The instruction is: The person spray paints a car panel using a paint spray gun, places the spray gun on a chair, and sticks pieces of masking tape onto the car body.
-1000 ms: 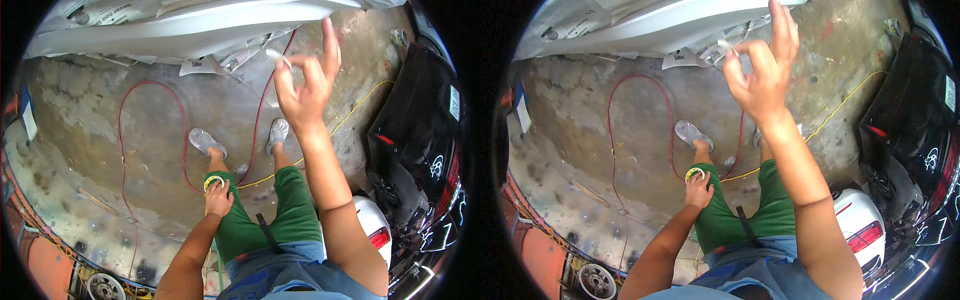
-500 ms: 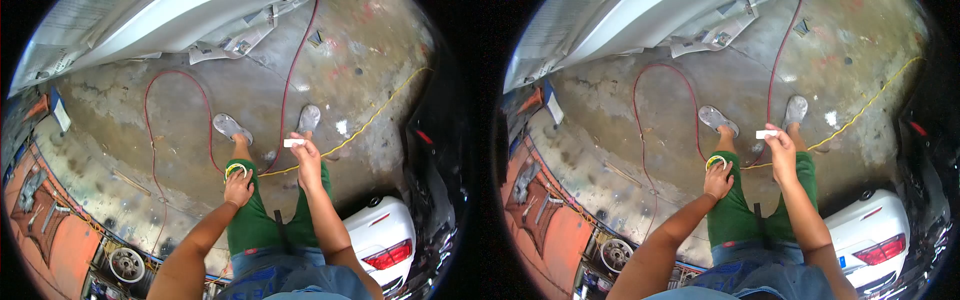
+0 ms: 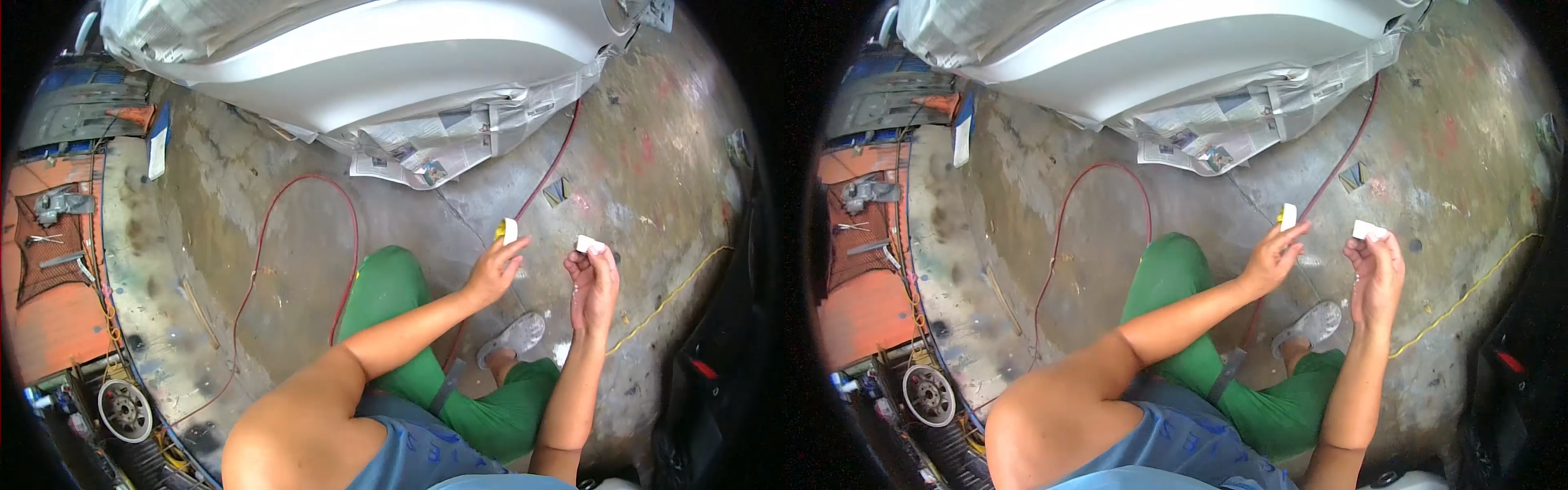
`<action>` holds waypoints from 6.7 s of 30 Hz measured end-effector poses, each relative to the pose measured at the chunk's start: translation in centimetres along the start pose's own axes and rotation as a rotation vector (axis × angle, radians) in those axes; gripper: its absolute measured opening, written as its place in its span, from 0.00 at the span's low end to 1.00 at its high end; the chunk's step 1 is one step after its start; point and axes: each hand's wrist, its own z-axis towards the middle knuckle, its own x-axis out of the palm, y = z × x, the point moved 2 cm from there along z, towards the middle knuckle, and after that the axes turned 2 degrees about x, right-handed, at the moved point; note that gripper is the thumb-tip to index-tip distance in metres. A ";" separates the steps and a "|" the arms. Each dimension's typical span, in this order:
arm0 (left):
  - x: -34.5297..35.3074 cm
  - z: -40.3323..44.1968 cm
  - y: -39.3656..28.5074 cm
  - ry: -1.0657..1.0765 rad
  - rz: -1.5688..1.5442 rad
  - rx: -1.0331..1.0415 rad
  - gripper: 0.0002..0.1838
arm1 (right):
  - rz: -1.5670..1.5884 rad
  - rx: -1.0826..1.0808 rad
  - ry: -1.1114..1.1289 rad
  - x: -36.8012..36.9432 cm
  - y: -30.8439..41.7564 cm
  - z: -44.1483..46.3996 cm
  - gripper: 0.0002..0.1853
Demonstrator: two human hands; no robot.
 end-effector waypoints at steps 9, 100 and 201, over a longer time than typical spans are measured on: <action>-3.5 5.6 -2.9 -0.062 -0.128 0.427 0.06 | 0.052 -0.129 0.130 4.3 0.3 -2.7 0.12; -5.4 3.0 9.4 0.441 -0.230 -0.138 0.29 | -1.362 -1.964 0.178 38.4 6.4 -0.3 0.12; -6.2 3.4 9.7 0.458 -0.249 -0.156 0.29 | -1.436 -1.904 0.081 39.8 5.9 0.6 0.11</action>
